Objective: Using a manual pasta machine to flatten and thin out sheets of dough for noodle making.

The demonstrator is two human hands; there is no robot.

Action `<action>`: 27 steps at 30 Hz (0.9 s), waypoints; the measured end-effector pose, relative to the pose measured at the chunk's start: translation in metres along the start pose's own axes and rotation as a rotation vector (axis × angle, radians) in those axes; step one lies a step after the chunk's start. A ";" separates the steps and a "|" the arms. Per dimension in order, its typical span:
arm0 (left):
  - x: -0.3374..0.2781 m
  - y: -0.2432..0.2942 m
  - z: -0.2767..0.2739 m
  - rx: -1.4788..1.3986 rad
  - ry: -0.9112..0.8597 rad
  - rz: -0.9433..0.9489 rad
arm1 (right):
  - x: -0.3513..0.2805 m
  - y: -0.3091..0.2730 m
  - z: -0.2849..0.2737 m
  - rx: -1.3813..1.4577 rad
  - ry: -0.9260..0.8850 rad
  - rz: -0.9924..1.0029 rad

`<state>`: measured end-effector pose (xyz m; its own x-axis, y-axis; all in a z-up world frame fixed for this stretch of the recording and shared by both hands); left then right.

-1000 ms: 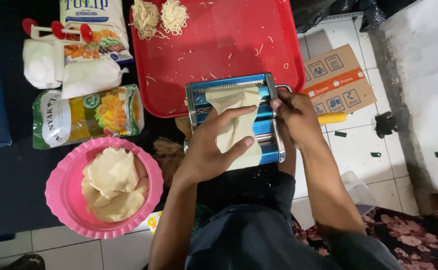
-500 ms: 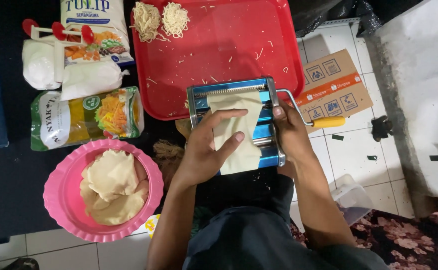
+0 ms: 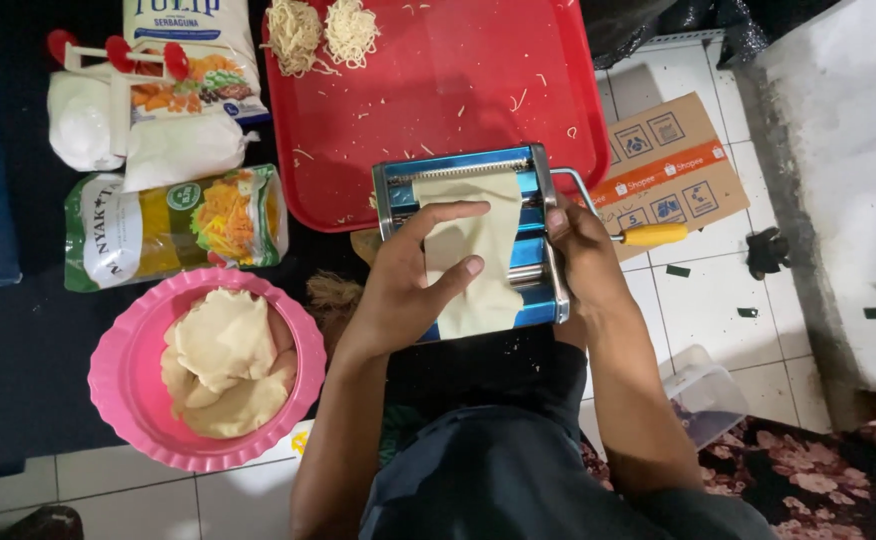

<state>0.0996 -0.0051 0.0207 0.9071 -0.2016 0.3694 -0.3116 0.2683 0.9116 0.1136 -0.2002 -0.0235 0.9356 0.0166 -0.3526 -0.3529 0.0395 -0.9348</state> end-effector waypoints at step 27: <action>-0.143 -0.023 0.067 0.162 -0.236 -0.278 | -0.002 0.040 -0.124 -1.041 0.403 -0.444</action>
<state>-0.0415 -0.0454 -0.0409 0.8792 -0.4613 0.1187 -0.1210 0.0246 0.9923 0.0980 -0.3222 -0.0654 0.9742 -0.1147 0.1945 -0.0026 -0.8668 -0.4986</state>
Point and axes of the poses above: each hand's wrist, its own x-axis towards the middle knuckle, its own z-axis out of the palm, y = z × x, the point moved 5 cm from there along x, towards the middle knuckle, and after that the axes turned 13 degrees about z, right-handed, at the moved point
